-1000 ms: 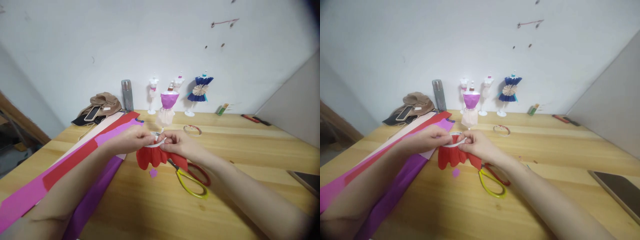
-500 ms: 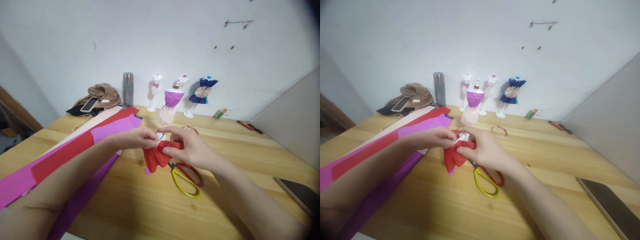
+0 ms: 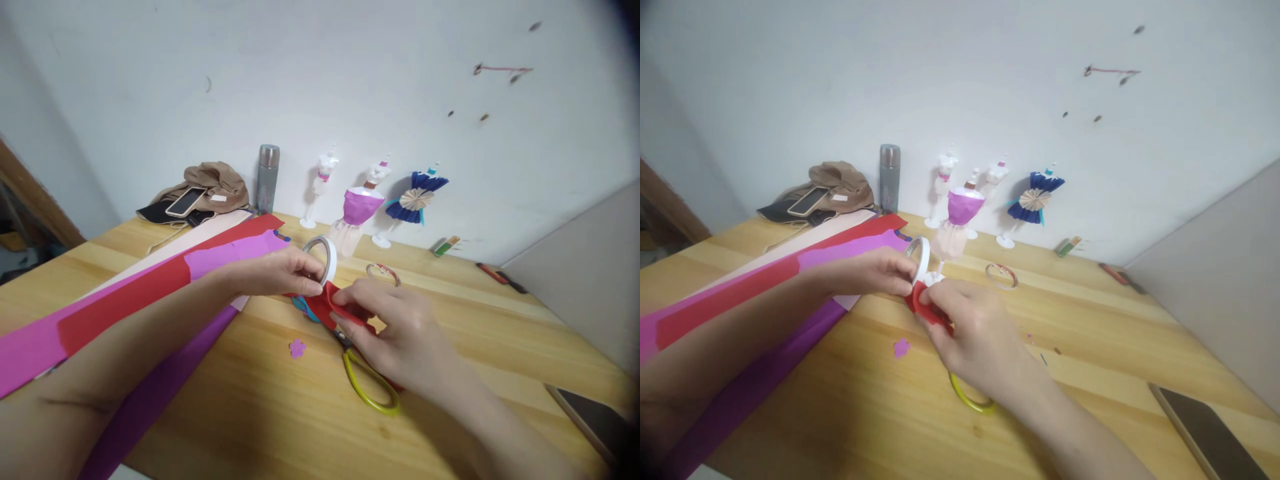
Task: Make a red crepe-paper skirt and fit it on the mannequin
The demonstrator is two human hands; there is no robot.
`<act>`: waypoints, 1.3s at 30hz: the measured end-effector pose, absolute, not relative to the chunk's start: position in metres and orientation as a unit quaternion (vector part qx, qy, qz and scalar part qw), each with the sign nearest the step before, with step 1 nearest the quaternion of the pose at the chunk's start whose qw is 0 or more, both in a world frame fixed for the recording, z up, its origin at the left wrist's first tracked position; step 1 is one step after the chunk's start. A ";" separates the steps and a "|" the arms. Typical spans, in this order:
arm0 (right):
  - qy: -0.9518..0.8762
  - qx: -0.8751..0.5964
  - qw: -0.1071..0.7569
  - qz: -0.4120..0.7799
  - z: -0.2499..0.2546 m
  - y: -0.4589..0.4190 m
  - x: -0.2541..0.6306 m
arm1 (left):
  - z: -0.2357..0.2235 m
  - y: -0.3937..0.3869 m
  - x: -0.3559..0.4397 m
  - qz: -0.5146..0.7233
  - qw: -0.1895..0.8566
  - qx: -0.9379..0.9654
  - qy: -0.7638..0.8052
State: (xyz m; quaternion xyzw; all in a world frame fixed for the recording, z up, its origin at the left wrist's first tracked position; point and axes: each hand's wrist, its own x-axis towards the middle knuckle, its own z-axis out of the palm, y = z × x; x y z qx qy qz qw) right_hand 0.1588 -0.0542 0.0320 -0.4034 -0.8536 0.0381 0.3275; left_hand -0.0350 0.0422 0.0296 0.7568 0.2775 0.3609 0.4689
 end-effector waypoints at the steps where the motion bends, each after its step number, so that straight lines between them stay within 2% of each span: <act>1: -0.855 -0.391 0.340 0.024 0.032 -0.055 0.158 | 0.030 0.043 -0.035 0.317 0.476 0.783 0.246; 3: -0.850 -0.371 0.375 0.006 0.034 -0.057 0.157 | 0.031 0.045 -0.036 0.209 0.487 0.829 0.177; 5: -0.827 -0.374 0.419 0.005 0.036 -0.058 0.158 | 0.033 0.046 -0.037 0.177 0.493 0.838 0.156; 7: -0.788 -0.402 0.464 0.053 0.038 -0.056 0.163 | 0.035 0.046 -0.039 0.170 0.501 0.835 0.153; 12: -0.637 -0.423 0.532 0.363 0.034 -0.036 0.178 | 0.038 0.041 -0.041 0.155 0.533 0.817 0.159; 14: -0.588 -0.404 0.524 0.466 0.032 -0.030 0.181 | 0.039 0.041 -0.041 0.147 0.536 0.815 0.163; 17: -0.551 -0.379 0.500 0.550 0.031 -0.025 0.181 | 0.038 0.044 -0.043 0.154 0.539 0.811 0.167; 21: -0.519 -0.374 0.484 0.598 0.029 -0.021 0.178 | 0.036 0.051 -0.048 0.155 0.548 0.806 0.162; 26: -0.467 -0.376 0.523 0.606 0.018 -0.014 0.171 | 0.038 0.056 -0.054 0.130 0.528 0.817 0.191; 34: -0.436 -0.365 0.491 0.660 -0.004 -0.014 0.155 | 0.043 0.058 -0.053 0.130 0.455 0.846 0.245; 39: -0.435 -0.388 0.475 0.659 -0.019 -0.011 0.150 | 0.034 0.065 -0.051 0.115 0.464 0.850 0.223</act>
